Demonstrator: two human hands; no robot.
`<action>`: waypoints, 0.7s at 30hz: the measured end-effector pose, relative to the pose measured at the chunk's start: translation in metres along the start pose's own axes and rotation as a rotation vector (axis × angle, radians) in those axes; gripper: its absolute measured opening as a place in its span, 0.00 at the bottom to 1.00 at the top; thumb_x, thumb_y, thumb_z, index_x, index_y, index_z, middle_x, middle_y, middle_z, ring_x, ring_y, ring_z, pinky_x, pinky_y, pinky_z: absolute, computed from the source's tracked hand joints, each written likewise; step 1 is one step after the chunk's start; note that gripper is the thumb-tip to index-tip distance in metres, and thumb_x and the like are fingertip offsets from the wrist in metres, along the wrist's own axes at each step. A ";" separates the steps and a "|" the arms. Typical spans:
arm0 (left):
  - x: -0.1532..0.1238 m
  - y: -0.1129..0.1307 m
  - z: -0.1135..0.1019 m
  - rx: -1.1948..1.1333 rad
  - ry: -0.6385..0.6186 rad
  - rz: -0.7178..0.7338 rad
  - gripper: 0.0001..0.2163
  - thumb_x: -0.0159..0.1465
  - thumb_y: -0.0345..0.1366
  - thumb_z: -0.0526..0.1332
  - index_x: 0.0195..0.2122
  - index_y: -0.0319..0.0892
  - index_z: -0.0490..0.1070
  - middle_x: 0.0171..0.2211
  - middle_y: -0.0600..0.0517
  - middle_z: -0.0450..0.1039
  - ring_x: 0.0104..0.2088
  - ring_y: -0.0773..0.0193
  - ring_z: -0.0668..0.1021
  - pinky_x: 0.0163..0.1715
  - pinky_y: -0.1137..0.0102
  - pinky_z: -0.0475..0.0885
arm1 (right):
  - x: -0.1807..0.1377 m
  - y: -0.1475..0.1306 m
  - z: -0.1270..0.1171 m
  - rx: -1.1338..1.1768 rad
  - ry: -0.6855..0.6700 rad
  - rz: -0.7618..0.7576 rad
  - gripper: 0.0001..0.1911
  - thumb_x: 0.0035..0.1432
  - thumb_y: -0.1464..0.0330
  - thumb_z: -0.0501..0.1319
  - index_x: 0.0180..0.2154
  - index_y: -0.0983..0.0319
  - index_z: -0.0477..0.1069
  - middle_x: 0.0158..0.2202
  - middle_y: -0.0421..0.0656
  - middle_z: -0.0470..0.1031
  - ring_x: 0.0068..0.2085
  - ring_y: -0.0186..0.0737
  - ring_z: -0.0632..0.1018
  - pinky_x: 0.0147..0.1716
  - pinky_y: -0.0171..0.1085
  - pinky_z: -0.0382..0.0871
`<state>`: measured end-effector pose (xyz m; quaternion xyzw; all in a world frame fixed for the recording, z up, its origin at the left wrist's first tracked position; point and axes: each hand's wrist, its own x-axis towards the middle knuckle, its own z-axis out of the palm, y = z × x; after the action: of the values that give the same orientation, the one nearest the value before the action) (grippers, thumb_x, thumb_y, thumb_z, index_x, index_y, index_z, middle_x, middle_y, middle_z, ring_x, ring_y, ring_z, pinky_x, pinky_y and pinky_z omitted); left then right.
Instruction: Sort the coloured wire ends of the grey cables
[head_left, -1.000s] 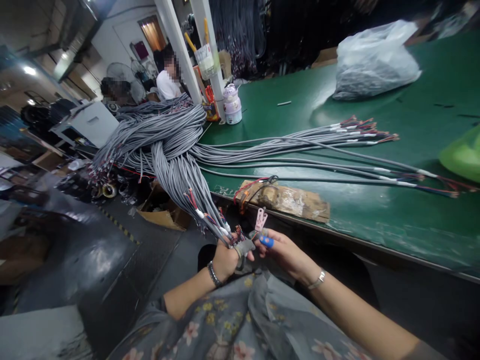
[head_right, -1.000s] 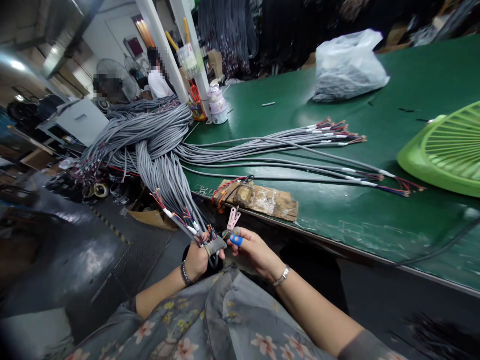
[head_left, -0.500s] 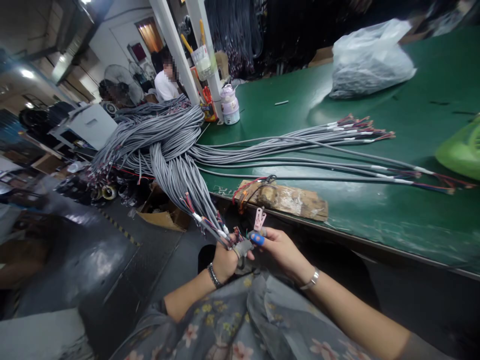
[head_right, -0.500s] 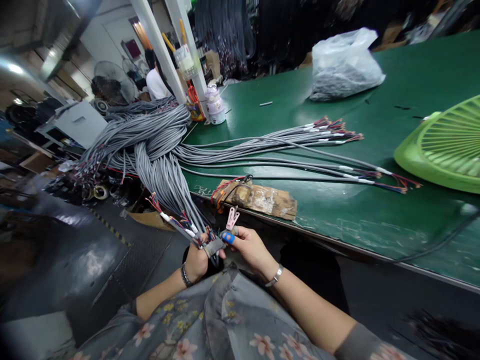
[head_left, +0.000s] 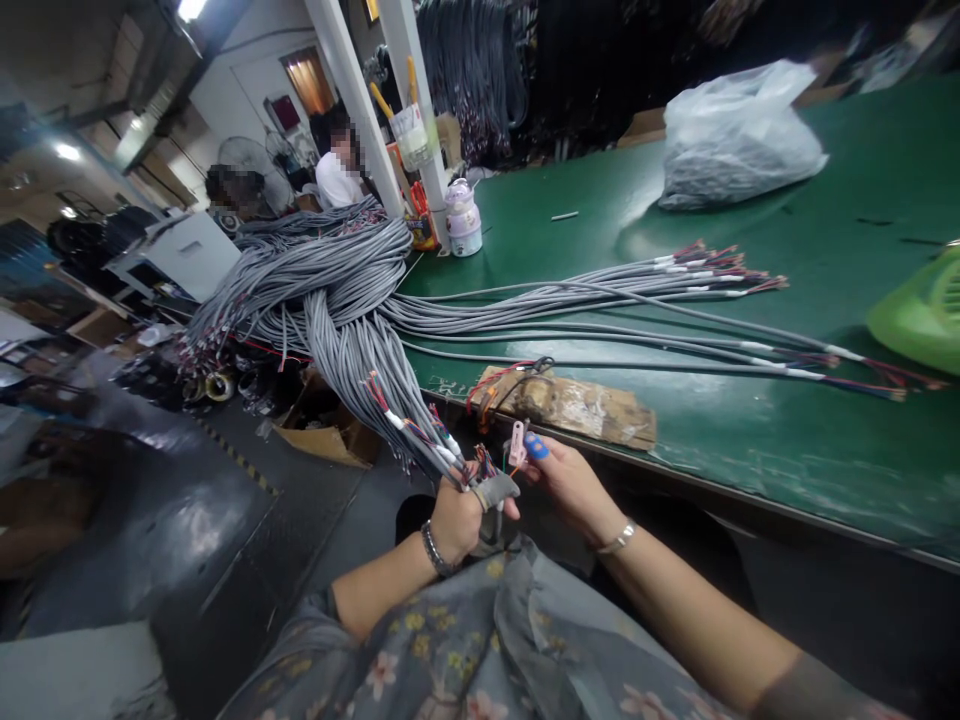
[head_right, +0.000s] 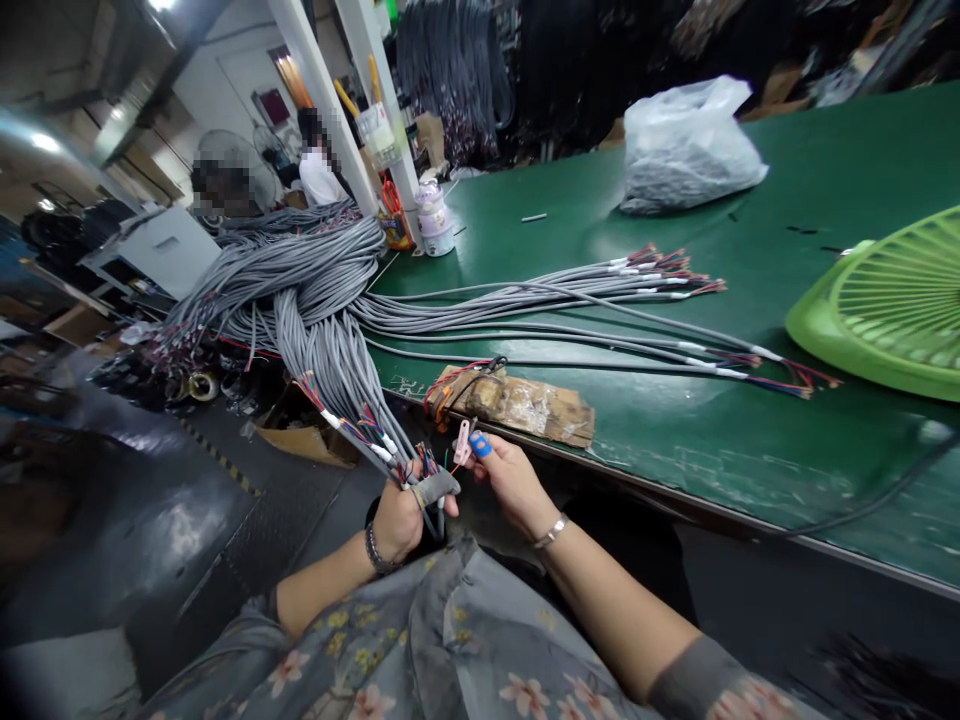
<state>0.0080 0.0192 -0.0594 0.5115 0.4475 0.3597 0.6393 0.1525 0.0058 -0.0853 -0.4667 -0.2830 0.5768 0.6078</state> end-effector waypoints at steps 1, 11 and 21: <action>0.001 0.001 0.002 0.003 0.000 -0.004 0.15 0.49 0.44 0.68 0.15 0.38 0.72 0.13 0.51 0.69 0.17 0.68 0.69 0.22 0.72 0.64 | 0.001 0.000 0.001 -0.072 0.052 -0.063 0.28 0.41 0.42 0.65 0.21 0.61 0.70 0.17 0.38 0.65 0.21 0.32 0.62 0.21 0.34 0.57; 0.005 -0.005 0.002 0.117 -0.025 -0.030 0.17 0.51 0.47 0.67 0.14 0.39 0.72 0.10 0.53 0.64 0.16 0.69 0.66 0.20 0.72 0.60 | 0.013 0.014 0.010 0.342 -0.124 0.053 0.27 0.49 0.44 0.62 0.32 0.63 0.75 0.25 0.43 0.74 0.26 0.39 0.73 0.24 0.37 0.68; -0.002 -0.002 -0.003 0.110 -0.060 -0.044 0.18 0.51 0.47 0.67 0.13 0.39 0.72 0.10 0.52 0.65 0.14 0.69 0.67 0.18 0.72 0.61 | 0.007 0.007 0.007 0.471 -0.120 0.209 0.22 0.51 0.47 0.64 0.30 0.60 0.77 0.26 0.41 0.76 0.26 0.34 0.73 0.26 0.33 0.69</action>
<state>0.0044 0.0175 -0.0607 0.5464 0.4584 0.3047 0.6312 0.1449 0.0138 -0.0898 -0.3040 -0.1268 0.7131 0.6189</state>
